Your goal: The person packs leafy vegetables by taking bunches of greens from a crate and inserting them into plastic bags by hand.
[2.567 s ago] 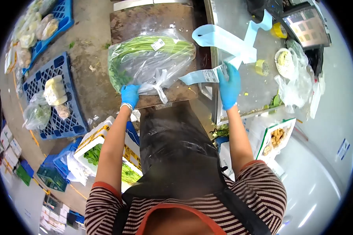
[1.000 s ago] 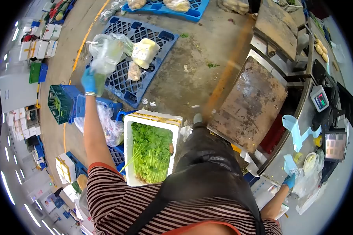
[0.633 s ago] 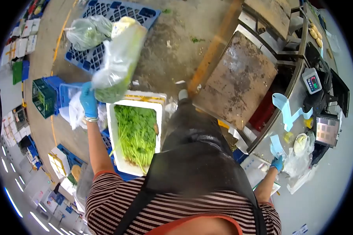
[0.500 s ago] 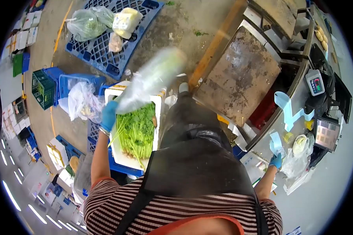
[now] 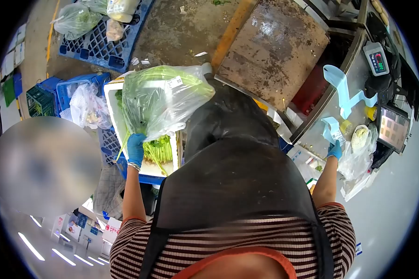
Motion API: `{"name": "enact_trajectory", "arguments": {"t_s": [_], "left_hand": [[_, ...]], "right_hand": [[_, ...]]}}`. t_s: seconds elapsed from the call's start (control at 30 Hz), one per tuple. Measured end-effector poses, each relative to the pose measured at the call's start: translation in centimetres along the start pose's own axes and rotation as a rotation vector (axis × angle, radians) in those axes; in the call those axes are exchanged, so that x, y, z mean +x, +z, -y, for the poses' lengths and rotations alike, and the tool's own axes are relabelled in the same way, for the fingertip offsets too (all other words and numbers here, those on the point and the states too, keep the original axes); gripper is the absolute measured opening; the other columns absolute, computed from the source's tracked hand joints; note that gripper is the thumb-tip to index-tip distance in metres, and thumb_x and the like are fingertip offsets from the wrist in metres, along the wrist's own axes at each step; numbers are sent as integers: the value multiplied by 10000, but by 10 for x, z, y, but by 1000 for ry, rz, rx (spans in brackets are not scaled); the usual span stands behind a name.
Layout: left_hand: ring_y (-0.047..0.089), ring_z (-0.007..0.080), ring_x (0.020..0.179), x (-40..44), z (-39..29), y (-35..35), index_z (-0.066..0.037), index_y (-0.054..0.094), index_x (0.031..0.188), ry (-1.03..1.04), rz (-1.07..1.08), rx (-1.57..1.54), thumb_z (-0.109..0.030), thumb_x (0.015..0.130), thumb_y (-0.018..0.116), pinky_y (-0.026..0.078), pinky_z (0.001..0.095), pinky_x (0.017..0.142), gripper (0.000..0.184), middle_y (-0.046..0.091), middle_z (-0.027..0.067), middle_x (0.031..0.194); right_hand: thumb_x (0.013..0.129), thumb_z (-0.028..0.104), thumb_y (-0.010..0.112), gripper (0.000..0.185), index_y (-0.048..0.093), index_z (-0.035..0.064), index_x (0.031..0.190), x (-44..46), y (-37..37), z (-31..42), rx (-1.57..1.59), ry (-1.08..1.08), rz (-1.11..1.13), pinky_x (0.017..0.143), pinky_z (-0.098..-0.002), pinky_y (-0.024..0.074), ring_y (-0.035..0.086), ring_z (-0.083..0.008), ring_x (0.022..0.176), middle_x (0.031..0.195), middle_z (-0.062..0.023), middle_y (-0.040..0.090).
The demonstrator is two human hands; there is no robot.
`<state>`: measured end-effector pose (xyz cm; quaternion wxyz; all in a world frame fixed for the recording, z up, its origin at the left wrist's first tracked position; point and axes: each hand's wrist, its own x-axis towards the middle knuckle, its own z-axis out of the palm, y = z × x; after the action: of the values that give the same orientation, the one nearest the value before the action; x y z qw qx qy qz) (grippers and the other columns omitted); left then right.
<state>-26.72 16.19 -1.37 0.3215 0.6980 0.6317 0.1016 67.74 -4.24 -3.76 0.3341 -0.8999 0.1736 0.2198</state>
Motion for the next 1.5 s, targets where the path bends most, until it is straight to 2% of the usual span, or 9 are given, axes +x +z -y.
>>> {"name": "enact_trajectory", "arguments": {"t_s": [0.43, 0.63, 0.67, 0.73, 0.8, 0.9, 1.03, 1.2, 1.5], "left_hand": [[544, 142, 843, 95, -81, -68, -10, 639, 999, -386, -42, -552, 9, 868, 547, 436, 252, 770, 161, 623, 35, 898], [568, 266, 935, 258, 49, -146, 1, 631, 979, 135, -114, 271, -60, 838, 530, 459, 358, 862, 183, 623, 140, 961], [578, 277, 928, 282, 65, -168, 2, 638, 1001, 314, -90, 691, -66, 853, 527, 463, 374, 864, 198, 632, 152, 973], [601, 220, 934, 331, 101, -210, 21, 643, 1027, -111, 82, -399, -69, 862, 558, 478, 366, 865, 206, 665, 136, 1015], [609, 264, 1025, 375, 199, -275, 21, 614, 1188, 134, -88, 696, -44, 852, 576, 472, 345, 950, 344, 648, 173, 1131], [603, 292, 1071, 434, 228, -311, 42, 560, 1264, -80, -226, -43, -105, 898, 546, 470, 354, 961, 395, 627, 179, 1200], [613, 285, 1045, 468, 201, -284, 42, 555, 1267, -475, -164, 285, -151, 922, 520, 492, 366, 917, 397, 634, 163, 1186], [638, 259, 878, 511, 135, -111, 40, 611, 1133, -52, -142, -202, -216, 930, 556, 531, 336, 798, 331, 666, 140, 950], [486, 259, 1249, 185, -504, 243, -40, 518, 1339, 605, 902, -537, -240, 855, 711, 375, 372, 1058, 558, 512, 142, 1359]], "right_hand": [[947, 391, 523, 333, 582, 222, 1227, 52, -20, -48, 142, 58, 69, 861, -375, 397, 624, -125, 966, 1112, 55, 670], [973, 444, 408, 430, 547, 186, 1288, 69, 1, -74, 245, 16, 226, 946, -411, 381, 543, -199, 1142, 1265, -52, 602], [957, 404, 449, 355, 574, 159, 1182, 46, -2, -67, -180, -257, 244, 833, -427, 414, 576, -247, 1011, 1141, -91, 629], [925, 322, 531, 242, 628, 105, 970, -6, -6, -50, -1312, -801, -209, 606, -459, 481, 640, -343, 749, 895, -170, 684], [913, 327, 568, 257, 630, 87, 980, -33, -7, -44, -1296, -913, -276, 601, -482, 479, 627, -344, 655, 829, -182, 678], [891, 320, 652, 203, 650, 122, 938, -104, 5, -18, 294, -233, -63, 491, -265, 420, 589, -127, 581, 753, -27, 661], [858, 297, 700, 240, 669, 99, 989, -163, -2, -1, 470, -200, -86, 557, -244, 429, 644, -118, 673, 859, -19, 696], [845, 324, 722, 285, 663, 103, 1014, -208, -20, 12, 527, -96, 38, 706, -236, 460, 649, -132, 793, 896, -32, 690], [851, 368, 716, 317, 657, 56, 840, -215, -74, 29, 296, -184, 430, 522, -205, 391, 533, -73, 574, 662, -7, 578]]}}
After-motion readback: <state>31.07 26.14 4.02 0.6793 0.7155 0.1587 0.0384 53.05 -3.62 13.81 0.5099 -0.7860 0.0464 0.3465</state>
